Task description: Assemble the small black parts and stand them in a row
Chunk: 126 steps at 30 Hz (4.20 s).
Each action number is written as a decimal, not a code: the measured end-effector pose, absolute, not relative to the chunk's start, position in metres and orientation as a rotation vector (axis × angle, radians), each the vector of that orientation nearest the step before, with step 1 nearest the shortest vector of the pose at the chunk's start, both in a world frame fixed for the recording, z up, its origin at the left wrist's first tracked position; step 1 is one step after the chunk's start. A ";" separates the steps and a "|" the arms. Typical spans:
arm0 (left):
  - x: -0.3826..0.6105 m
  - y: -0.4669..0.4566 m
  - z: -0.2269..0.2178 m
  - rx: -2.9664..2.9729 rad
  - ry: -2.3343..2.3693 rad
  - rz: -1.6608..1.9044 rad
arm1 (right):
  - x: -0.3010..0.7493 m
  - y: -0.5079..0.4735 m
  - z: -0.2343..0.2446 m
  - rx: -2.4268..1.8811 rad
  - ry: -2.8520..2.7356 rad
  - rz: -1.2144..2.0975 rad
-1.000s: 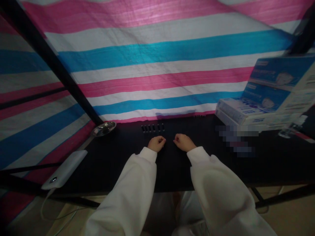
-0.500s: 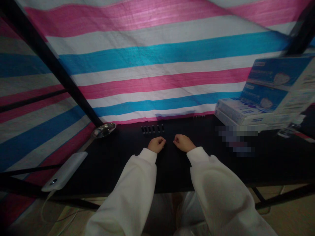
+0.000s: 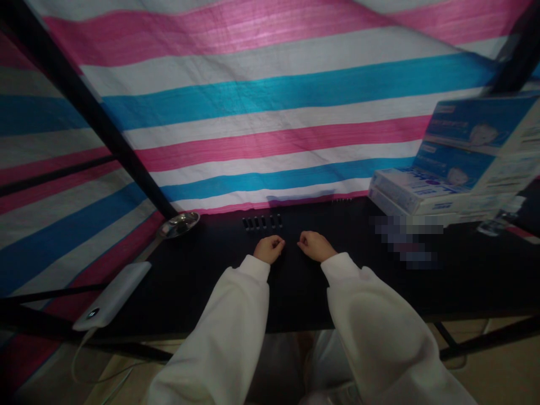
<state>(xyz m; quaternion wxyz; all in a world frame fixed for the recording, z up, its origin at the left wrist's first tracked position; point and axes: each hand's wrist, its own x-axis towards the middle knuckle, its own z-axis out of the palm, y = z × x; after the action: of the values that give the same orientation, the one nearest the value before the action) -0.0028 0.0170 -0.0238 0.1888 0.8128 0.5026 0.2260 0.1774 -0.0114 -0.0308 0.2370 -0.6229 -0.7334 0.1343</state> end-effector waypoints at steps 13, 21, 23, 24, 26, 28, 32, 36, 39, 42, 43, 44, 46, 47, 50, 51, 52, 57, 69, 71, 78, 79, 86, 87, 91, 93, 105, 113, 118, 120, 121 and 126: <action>-0.003 0.017 -0.024 2.306 1.399 0.639 | 0.178 -0.009 -0.034 -1.704 -2.017 0.365; -0.003 0.015 -0.021 2.317 1.396 0.621 | 0.177 -0.010 -0.033 -1.726 -2.016 0.369; -0.003 0.015 -0.020 2.319 1.396 0.621 | 0.178 -0.011 -0.032 -1.722 -2.017 0.372; -0.003 0.015 -0.020 2.322 1.394 0.623 | 0.178 -0.011 -0.032 -1.720 -2.016 0.370; -0.003 0.014 -0.020 2.327 1.391 0.630 | 0.178 -0.011 -0.031 -1.717 -2.014 0.368; -0.003 0.015 -0.021 2.327 1.393 0.638 | 0.177 -0.011 -0.031 -1.714 -2.015 0.371; -0.003 0.016 -0.022 2.331 1.389 0.640 | 0.177 -0.012 -0.030 -1.719 -2.026 0.375; -0.003 0.016 -0.022 2.330 1.390 0.640 | 0.176 -0.012 -0.029 -1.729 -2.017 0.350; -0.003 0.015 -0.022 2.327 1.393 0.638 | 0.177 -0.013 -0.029 -1.727 -2.020 0.365; -0.003 0.015 -0.023 2.321 1.388 0.648 | 0.177 -0.013 -0.030 -1.719 -2.022 0.390; -0.003 0.015 -0.023 2.318 1.386 0.661 | 0.177 -0.012 -0.031 -1.712 -2.022 0.382; -0.003 0.015 -0.024 2.314 1.388 0.686 | 0.176 -0.012 -0.033 -1.704 -2.020 0.361; -0.003 0.016 -0.024 2.291 1.411 0.774 | 0.173 -0.010 -0.036 -1.682 -2.012 0.304; -0.003 0.016 -0.024 2.265 1.437 0.841 | 0.170 -0.009 -0.037 -1.674 -2.002 0.280; -0.006 0.019 -0.021 2.089 1.548 1.078 | 0.160 -0.001 -0.041 -1.675 -1.965 0.270; -0.007 0.020 -0.019 1.996 1.573 1.137 | 0.156 0.003 -0.042 -1.687 -1.952 0.281; -0.008 0.021 -0.017 1.890 1.580 1.181 | 0.152 0.007 -0.041 -1.709 -1.937 0.289; -0.011 0.024 -0.010 1.318 1.380 1.287 | 0.136 0.033 -0.035 -1.861 -1.794 0.299; -0.014 0.022 -0.007 0.795 1.150 1.348 | 0.121 0.069 -0.034 -1.836 -1.707 0.355; -0.013 0.021 -0.006 0.797 1.128 1.341 | 0.123 0.069 -0.034 -1.809 -1.653 0.396; -0.008 0.017 -0.001 0.934 1.052 1.153 | 0.134 0.041 -0.020 -1.401 -1.353 0.800; -0.006 0.016 0.001 0.961 1.030 1.129 | 0.136 0.034 -0.017 -1.333 -1.343 0.826; 0.002 0.010 -0.001 1.352 0.978 1.045 | 0.147 -0.012 -0.006 -1.263 -1.707 0.359; 0.002 0.010 -0.002 1.408 0.974 1.034 | 0.147 -0.015 -0.005 -1.258 -1.755 0.322; 0.002 0.010 -0.006 1.502 0.971 1.052 | 0.144 -0.019 -0.001 -1.255 -1.837 0.303; 0.002 0.010 -0.006 1.508 0.986 1.081 | 0.143 -0.019 -0.002 -1.247 -1.797 0.294; 0.001 0.011 -0.006 1.552 0.954 1.090 | 0.143 -0.007 -0.015 -1.304 -1.376 0.972; 0.001 0.009 -0.002 1.491 0.993 1.119 | 0.143 -0.007 -0.016 -1.208 -1.332 0.915; 0.000 0.010 0.001 1.426 1.063 1.215 | 0.142 -0.008 -0.014 -1.178 -1.378 0.927; -0.001 0.011 0.000 1.399 1.087 1.245 | 0.141 -0.008 -0.013 -1.166 -1.399 0.942; -0.001 0.011 0.000 1.389 1.095 1.261 | 0.140 -0.008 -0.014 -1.162 -1.415 0.943; -0.002 0.014 -0.002 1.346 1.114 1.373 | 0.145 -0.008 -0.018 -1.194 -1.636 0.852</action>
<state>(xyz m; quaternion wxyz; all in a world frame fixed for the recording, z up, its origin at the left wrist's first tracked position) -0.0020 0.0143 -0.0024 0.4436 0.5428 0.4493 0.5538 0.1454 -0.0080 -0.0183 0.4549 -0.4840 -0.6631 0.3452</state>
